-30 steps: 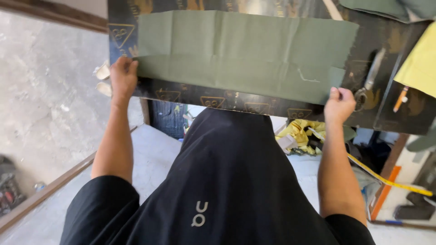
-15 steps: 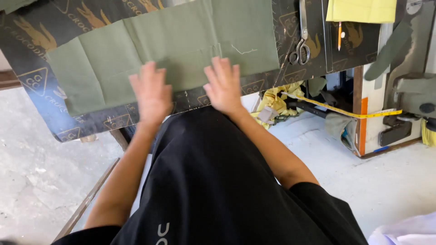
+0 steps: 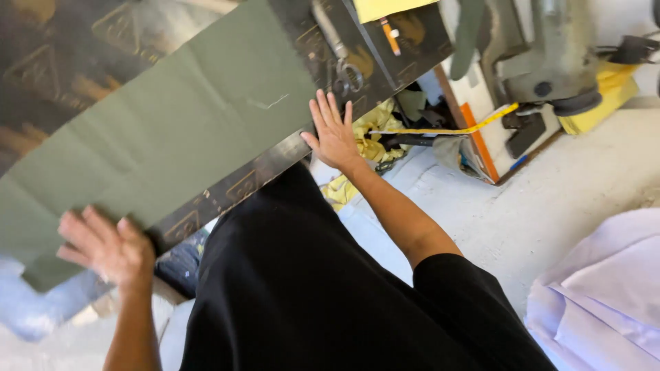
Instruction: Measuring, marking, and cutting fabric pieces on a cutting table using scissors and a tape measure.
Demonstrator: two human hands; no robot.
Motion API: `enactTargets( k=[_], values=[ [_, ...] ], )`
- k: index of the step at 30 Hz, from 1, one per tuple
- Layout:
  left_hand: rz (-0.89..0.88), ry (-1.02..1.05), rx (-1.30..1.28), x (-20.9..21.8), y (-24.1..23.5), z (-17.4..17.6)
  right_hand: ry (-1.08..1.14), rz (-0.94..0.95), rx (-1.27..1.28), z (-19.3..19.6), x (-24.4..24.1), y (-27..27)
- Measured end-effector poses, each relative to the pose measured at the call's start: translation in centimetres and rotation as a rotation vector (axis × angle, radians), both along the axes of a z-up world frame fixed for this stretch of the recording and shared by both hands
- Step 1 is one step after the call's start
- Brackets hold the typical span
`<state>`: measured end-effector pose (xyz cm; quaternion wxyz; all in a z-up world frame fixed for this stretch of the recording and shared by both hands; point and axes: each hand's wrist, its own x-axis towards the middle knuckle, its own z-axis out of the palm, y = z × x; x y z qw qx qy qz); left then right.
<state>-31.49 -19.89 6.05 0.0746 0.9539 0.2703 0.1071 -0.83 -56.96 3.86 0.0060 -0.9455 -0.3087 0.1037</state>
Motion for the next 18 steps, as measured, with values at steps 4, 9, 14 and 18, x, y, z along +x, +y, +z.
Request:
enactTargets(
  k=[4,9,14,18],
  values=[
    [0.181,0.045,-0.103,-2.0,-0.1,-3.2,-0.253,-0.116,0.456,0.6,3.6,-6.0],
    [0.219,-0.106,-0.153,0.6,-7.0,-2.2,-0.591,-0.887,0.730,-1.4,8.9,-24.3],
    [0.187,-0.202,-0.285,8.5,-14.2,0.8,-0.997,-1.174,0.504,-12.6,15.1,-49.0],
    [0.052,-0.067,-0.278,15.2,-18.1,1.7,-0.632,-1.592,0.767,-11.7,17.1,-49.3]
  ],
)
